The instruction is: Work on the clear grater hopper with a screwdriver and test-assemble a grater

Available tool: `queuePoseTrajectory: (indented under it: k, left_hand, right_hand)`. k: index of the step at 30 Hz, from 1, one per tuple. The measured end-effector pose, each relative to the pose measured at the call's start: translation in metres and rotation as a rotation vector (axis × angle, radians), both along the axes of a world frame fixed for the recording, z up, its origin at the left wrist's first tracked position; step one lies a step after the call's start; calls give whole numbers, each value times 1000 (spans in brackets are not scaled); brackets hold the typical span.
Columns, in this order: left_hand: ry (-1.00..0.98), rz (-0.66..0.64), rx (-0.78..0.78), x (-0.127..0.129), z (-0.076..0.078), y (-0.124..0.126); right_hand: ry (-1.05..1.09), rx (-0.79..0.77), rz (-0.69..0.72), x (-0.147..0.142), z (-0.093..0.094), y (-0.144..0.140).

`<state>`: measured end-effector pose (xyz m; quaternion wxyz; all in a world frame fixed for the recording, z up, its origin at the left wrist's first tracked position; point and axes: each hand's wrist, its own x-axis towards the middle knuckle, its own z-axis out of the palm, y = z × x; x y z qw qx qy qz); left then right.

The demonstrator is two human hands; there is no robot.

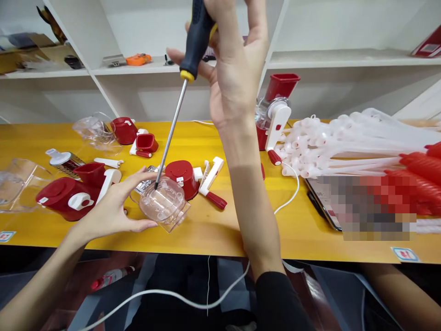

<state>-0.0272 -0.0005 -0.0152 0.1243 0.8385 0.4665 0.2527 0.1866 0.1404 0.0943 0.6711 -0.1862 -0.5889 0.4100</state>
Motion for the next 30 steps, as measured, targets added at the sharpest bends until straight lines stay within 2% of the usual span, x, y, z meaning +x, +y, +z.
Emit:
queuePoseTrajectory:
  k: [4,8,12,18,24,30]
  left_hand:
    - [-5,-88,6,0,1,6]
    - [-49,-25,62,5,-7,5]
    - [-76,-61,86,6,-10,3]
    - [-98,-119,60,-4,-10,2]
    - [-119,-91,30,-6,-17,0]
    - [-118,-126,67,-5,-17,1]
  right_hand:
    - [11,-5,19,-5,4,9]
    - [118,-86,73,-9,8,12]
    - [28,-34,125,-8,4,4]
    - [54,-128,222,-12,-2,-12]
    - [-64,-55,213,-27,-7,-26]
    - [-98,-111,170,-27,-8,-25]
